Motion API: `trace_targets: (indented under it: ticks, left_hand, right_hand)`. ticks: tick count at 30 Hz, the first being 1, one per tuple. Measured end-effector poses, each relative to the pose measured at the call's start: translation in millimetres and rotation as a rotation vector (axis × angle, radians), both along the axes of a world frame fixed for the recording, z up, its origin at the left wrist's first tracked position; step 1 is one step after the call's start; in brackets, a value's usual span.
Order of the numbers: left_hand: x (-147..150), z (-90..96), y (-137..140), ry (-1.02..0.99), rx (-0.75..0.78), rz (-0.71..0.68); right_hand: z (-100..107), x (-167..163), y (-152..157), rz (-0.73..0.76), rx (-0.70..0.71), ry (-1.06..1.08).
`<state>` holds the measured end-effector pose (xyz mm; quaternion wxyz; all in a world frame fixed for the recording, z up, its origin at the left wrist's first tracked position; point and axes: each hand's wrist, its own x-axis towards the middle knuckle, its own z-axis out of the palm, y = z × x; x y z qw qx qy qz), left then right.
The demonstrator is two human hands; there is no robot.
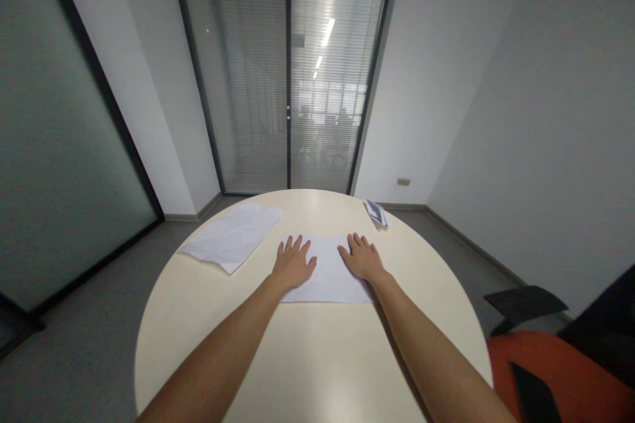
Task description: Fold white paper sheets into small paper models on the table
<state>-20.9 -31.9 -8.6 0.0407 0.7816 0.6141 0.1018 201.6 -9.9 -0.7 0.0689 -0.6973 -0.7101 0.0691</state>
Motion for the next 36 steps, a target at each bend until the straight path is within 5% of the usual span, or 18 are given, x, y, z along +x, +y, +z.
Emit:
trace_targets:
  ticks: [4,7,13,29,36]
  left_hand:
    - [0,-2.3,1,0.001,0.005,0.006]
    - [1,-2.8,1,-0.003,0.027,0.021]
    - [-4,-0.9,6,-0.009,0.023,0.133]
    - [-17,-2.3,11,0.009,0.047,0.156]
    - [-24,-2.9,13,0.009,0.026,0.339]
  right_hand:
    - [9,-5,-8,-0.028,0.110,-0.058]
    - [15,-27,-18,0.125,0.204,-0.031]
    - [8,-64,-31,0.333,0.072,0.105]
    - [-4,-12,-3,0.154,0.040,0.010]
    - [-2,-2,-2,0.162,0.032,0.007]
